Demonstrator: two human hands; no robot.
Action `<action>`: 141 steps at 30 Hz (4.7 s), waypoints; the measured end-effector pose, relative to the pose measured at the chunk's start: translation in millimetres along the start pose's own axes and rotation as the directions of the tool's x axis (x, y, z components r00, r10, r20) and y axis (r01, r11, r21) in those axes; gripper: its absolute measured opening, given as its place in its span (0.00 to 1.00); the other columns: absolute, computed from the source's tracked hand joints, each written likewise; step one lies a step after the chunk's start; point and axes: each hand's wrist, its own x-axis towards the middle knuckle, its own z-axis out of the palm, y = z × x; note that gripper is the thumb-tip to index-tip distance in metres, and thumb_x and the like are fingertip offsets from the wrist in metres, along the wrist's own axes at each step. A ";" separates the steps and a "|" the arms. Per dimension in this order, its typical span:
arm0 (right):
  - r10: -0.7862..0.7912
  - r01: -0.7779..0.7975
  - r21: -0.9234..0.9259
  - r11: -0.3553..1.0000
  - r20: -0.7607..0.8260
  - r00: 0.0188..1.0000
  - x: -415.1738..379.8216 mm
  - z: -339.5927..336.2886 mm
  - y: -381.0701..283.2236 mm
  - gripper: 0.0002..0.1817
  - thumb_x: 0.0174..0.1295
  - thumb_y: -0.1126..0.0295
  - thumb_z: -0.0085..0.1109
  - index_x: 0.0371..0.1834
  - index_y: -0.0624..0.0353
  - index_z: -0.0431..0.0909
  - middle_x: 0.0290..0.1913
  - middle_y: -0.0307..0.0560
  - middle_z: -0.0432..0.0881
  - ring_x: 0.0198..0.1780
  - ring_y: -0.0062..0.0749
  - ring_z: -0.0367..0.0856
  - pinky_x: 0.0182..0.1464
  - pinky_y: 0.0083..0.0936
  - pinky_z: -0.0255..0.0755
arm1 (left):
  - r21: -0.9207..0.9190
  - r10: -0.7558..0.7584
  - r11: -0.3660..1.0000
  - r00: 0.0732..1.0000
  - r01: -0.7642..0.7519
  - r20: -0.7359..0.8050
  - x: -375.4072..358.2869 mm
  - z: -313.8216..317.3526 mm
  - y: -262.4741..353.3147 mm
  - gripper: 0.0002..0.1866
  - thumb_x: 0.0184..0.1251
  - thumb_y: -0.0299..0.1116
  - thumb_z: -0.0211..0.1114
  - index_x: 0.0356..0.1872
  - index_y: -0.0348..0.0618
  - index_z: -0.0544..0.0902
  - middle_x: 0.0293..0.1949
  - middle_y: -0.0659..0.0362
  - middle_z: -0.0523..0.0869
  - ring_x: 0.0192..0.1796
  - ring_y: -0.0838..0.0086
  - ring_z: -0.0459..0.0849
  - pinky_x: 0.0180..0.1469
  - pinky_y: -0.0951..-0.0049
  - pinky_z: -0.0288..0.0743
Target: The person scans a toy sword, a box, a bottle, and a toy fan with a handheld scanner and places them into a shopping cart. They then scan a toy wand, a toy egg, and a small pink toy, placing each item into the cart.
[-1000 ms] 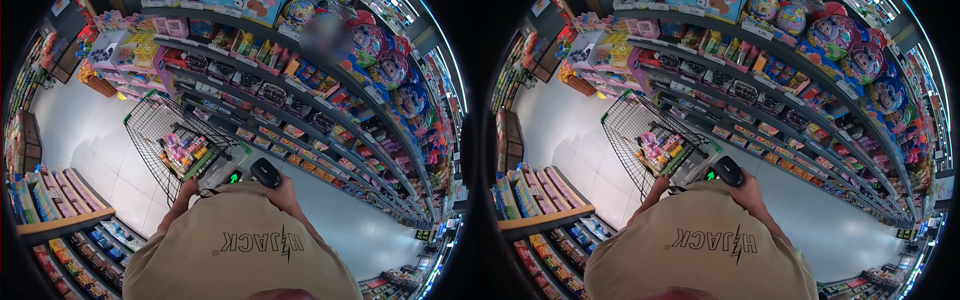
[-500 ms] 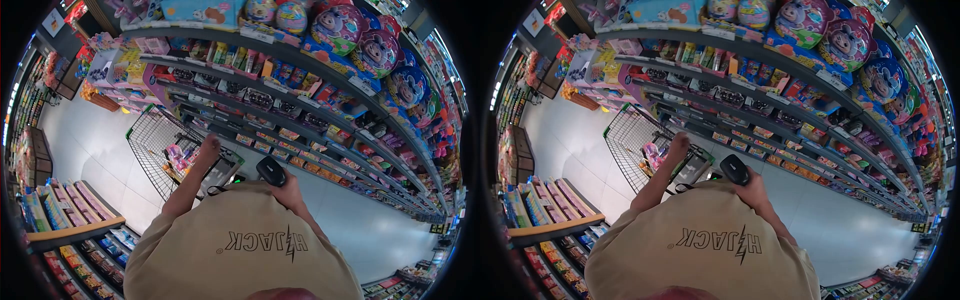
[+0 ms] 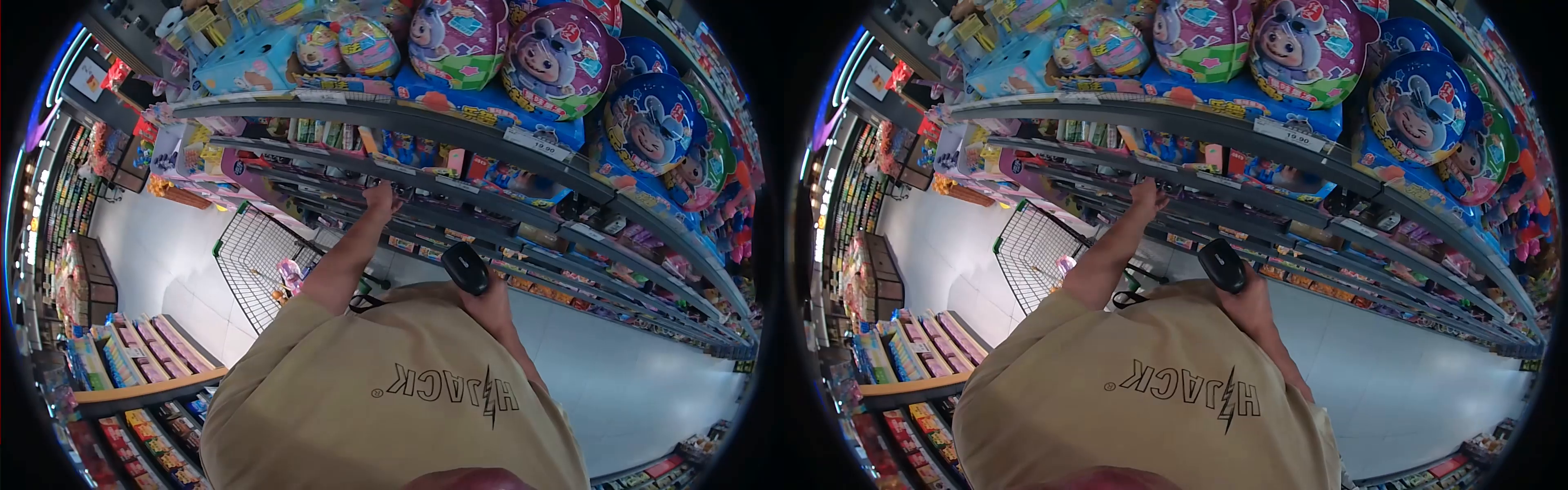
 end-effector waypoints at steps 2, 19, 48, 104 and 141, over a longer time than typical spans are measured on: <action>-0.014 0.014 0.006 1.000 0.017 1.000 7.5 -8.6 4.0 0.23 0.64 0.70 0.76 0.61 0.66 0.86 0.49 0.63 0.95 0.55 0.53 0.97 0.55 0.39 0.87 | 0.018 0.029 0.999 0.999 -0.029 -0.028 -1.4 2.5 2.2 0.23 0.85 0.49 0.68 0.58 0.34 0.80 0.46 0.53 0.84 0.43 0.65 0.88 0.45 0.55 0.94; -0.027 0.033 -0.030 0.999 0.187 0.982 46.5 -6.2 19.0 0.23 0.64 0.69 0.78 0.62 0.64 0.87 0.52 0.61 0.95 0.56 0.52 0.96 0.58 0.41 0.86 | -0.041 0.560 0.828 0.824 -0.559 0.085 -23.9 -141.2 -64.5 0.17 0.87 0.36 0.58 0.63 0.33 0.79 0.55 0.51 0.86 0.56 0.71 0.87 0.58 0.65 0.82; 0.013 0.110 -0.210 0.972 0.511 0.860 -86.5 225.3 -71.2 0.22 0.61 0.70 0.79 0.58 0.65 0.87 0.48 0.59 0.95 0.52 0.51 0.96 0.55 0.40 0.84 | 0.020 0.373 0.917 0.838 -0.399 -0.398 -107.7 -504.3 -147.4 0.13 0.86 0.37 0.62 0.57 0.37 0.79 0.39 0.54 0.85 0.42 0.73 0.83 0.46 0.66 0.78; -0.035 0.067 -0.122 0.990 0.242 0.970 -37.5 -89.6 51.0 0.32 0.57 0.65 0.78 0.67 0.64 0.85 0.53 0.66 0.94 0.58 0.59 0.94 0.60 0.45 0.86 | 0.182 0.908 -0.014 0.063 -0.983 0.414 -308.2 -34.7 147.9 0.42 0.74 0.33 0.81 0.82 0.37 0.66 0.76 0.43 0.78 0.79 0.57 0.80 0.76 0.58 0.79; -0.257 0.130 0.270 0.954 0.516 0.817 -15.1 -52.7 -6.4 0.27 0.61 0.78 0.72 0.67 0.65 0.86 0.53 0.51 0.95 0.54 0.29 0.92 0.59 0.30 0.82 | -0.613 0.672 0.718 0.556 -0.330 0.489 -258.3 -207.9 -72.9 0.67 0.48 0.25 0.83 0.93 0.44 0.54 0.85 0.50 0.72 0.83 0.55 0.74 0.83 0.51 0.71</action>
